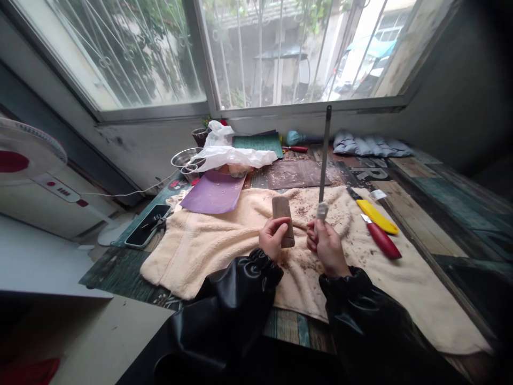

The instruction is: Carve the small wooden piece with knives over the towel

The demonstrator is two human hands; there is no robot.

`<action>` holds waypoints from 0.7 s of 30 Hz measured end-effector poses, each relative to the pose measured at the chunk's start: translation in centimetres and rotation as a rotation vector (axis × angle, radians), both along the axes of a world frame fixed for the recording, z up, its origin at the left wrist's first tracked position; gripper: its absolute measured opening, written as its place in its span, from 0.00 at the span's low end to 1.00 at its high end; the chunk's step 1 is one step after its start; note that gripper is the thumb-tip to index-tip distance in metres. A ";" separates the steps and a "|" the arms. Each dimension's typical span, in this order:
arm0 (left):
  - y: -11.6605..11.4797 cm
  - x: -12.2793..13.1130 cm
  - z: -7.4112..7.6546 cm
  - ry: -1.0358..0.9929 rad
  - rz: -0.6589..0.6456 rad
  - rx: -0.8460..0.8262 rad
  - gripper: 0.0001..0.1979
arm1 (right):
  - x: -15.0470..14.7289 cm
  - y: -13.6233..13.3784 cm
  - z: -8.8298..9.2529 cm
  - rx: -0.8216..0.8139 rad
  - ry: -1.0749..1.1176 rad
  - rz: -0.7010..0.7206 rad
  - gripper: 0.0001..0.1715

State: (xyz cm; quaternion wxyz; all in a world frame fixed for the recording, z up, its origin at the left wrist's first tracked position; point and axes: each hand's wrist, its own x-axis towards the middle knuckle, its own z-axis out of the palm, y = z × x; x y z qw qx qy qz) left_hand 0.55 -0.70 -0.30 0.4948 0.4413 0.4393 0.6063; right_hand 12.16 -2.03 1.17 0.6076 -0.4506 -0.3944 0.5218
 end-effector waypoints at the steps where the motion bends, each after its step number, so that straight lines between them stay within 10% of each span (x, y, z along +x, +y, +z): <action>1: 0.0 0.0 0.0 -0.016 -0.004 -0.008 0.10 | 0.0 0.0 0.0 0.020 -0.010 0.005 0.17; 21: 0.1 -0.2 -0.2 -0.032 -0.054 -0.026 0.10 | -0.5 -0.5 0.5 0.123 -0.070 0.178 0.13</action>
